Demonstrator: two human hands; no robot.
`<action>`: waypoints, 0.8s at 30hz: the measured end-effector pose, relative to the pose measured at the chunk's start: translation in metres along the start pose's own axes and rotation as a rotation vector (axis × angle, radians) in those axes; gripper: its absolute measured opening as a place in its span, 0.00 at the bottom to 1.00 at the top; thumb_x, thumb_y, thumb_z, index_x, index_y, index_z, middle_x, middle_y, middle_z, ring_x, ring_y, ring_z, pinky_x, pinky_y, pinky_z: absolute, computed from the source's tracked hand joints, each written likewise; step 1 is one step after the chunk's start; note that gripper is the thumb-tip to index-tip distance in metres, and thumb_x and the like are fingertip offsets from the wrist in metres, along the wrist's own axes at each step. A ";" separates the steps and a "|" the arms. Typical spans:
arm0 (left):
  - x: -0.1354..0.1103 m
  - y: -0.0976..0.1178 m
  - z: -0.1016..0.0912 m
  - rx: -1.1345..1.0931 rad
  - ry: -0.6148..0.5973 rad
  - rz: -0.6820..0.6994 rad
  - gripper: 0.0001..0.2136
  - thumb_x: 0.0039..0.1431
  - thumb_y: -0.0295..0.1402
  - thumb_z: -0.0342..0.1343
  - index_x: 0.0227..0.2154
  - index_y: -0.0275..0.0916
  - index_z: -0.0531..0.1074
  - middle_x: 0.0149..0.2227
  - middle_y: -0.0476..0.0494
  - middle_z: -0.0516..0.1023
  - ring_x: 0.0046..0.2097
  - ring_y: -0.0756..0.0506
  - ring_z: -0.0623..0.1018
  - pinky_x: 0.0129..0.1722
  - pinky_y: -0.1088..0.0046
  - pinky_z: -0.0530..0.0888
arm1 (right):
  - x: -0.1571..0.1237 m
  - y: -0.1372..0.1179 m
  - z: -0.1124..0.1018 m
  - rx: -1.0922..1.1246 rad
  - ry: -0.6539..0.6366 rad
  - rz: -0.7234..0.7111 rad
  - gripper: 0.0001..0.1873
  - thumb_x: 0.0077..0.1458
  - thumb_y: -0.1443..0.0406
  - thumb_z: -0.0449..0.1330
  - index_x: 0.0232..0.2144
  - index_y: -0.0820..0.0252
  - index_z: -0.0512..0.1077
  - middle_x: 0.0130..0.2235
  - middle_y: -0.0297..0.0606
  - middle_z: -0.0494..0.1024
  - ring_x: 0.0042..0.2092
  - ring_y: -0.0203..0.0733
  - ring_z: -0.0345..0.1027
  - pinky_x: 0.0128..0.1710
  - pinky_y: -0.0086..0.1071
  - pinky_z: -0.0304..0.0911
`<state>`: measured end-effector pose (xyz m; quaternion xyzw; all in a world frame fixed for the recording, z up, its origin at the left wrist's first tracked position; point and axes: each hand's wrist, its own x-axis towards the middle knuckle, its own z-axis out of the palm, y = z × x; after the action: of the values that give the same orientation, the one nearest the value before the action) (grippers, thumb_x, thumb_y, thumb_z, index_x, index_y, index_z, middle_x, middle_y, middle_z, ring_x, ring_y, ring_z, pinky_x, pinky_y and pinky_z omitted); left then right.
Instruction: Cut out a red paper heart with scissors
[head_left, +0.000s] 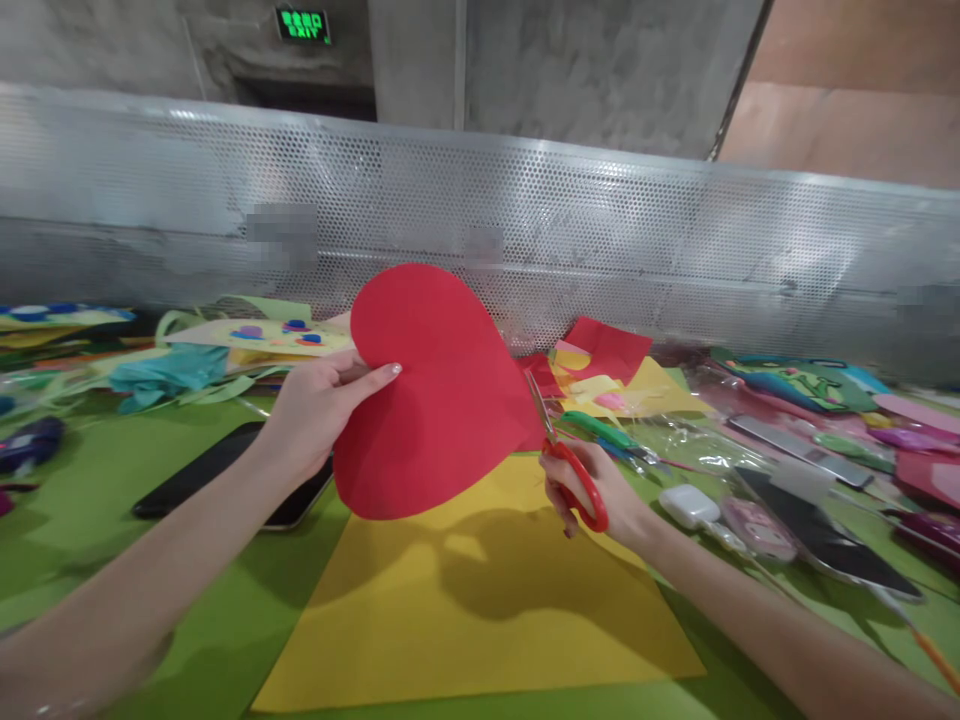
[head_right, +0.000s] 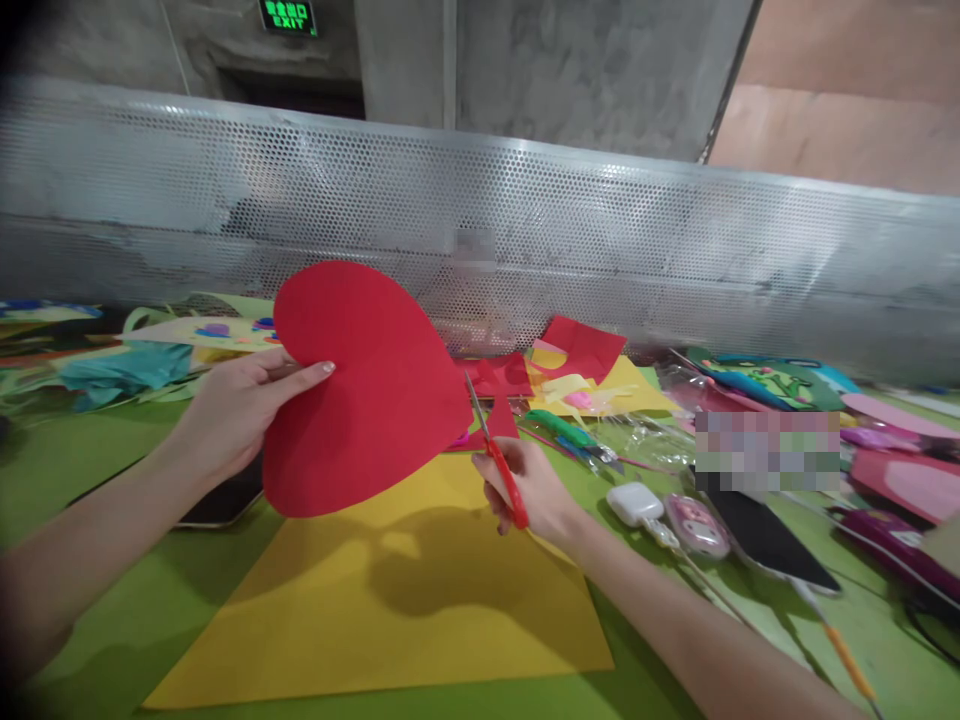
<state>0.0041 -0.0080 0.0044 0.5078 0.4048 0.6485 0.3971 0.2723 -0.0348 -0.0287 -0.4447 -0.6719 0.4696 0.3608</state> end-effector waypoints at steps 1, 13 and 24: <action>0.000 0.000 0.000 -0.002 -0.001 -0.002 0.12 0.43 0.35 0.66 0.33 0.40 0.78 0.34 0.45 0.82 0.34 0.47 0.80 0.35 0.74 0.76 | 0.000 0.000 0.000 -0.002 0.002 -0.002 0.17 0.51 0.54 0.57 0.21 0.57 0.57 0.13 0.24 0.62 0.13 0.31 0.55 0.13 0.26 0.56; 0.001 -0.001 -0.001 0.009 0.005 0.002 0.11 0.43 0.36 0.66 0.32 0.40 0.77 0.35 0.45 0.82 0.35 0.46 0.80 0.37 0.70 0.76 | -0.002 -0.003 0.001 -0.032 -0.014 -0.013 0.18 0.51 0.54 0.57 0.20 0.55 0.55 0.12 0.24 0.62 0.13 0.31 0.55 0.13 0.26 0.55; 0.001 -0.001 -0.001 -0.016 0.031 0.011 0.12 0.41 0.35 0.67 0.32 0.40 0.78 0.34 0.46 0.82 0.34 0.46 0.80 0.38 0.68 0.77 | -0.001 -0.002 0.003 -0.045 0.010 0.010 0.18 0.51 0.55 0.57 0.19 0.57 0.56 0.12 0.24 0.61 0.12 0.30 0.55 0.12 0.25 0.57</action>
<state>0.0029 -0.0063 0.0035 0.4964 0.4030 0.6618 0.3913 0.2697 -0.0373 -0.0278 -0.4585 -0.6781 0.4540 0.3518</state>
